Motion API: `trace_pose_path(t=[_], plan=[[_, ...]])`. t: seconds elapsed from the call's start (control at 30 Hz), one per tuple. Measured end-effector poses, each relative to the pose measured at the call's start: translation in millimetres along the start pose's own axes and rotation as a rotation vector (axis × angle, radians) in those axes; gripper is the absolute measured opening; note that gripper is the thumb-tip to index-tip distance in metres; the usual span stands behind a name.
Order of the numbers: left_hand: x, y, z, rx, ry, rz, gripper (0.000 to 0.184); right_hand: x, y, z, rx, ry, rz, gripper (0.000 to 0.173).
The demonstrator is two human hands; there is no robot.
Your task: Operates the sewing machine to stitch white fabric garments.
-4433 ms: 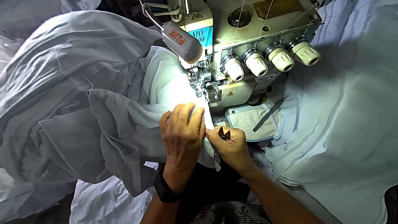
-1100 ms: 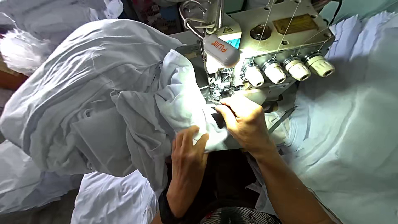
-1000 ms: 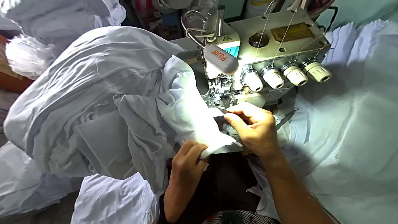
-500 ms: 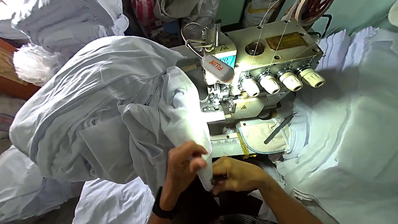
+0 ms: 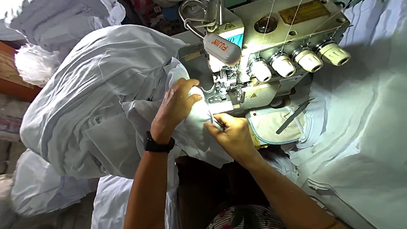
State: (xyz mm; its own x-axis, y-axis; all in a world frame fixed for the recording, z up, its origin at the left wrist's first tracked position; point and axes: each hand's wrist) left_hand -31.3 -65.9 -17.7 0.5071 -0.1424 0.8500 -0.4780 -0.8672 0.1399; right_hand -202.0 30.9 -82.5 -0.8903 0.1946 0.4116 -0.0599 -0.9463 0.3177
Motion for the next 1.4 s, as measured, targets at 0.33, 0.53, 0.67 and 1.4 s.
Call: trace_pose_path(t=[0.33, 0.53, 0.67, 1.4], plan=[[-35.1, -87.2, -32.8, 0.224, -0.575, -0.159, 0.012, 58.4, -4.5, -37.6, -0.313, 0.647, 0.221, 0.020], [-55.1, -92.3, -37.6, 0.320, -0.770, -0.256, 0.008, 53.6, -10.9, -38.3, -0.390, 0.645, 0.219, 0.029], [-63.4, -95.0, -44.5, 0.401, -0.869, -0.306, 0.013, 52.6, -13.4, -41.9, -0.326, 0.503, 0.211, 0.027], [-90.3, -100.9, -63.6, 0.396, -0.902, -0.532, 0.020, 16.9, -42.4, 0.0, -0.374, 0.399, 0.228, 0.017]])
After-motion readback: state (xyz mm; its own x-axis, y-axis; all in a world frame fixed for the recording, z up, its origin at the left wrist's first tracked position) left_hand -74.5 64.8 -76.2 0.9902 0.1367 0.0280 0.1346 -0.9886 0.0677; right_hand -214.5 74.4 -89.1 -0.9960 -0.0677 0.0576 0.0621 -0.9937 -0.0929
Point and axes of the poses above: each hand's wrist, its own y-axis towards the middle knuckle, its own x-axis out of the back of the hand, z = x × y, and after that the axes turned 3 degrees about -x, right-handed
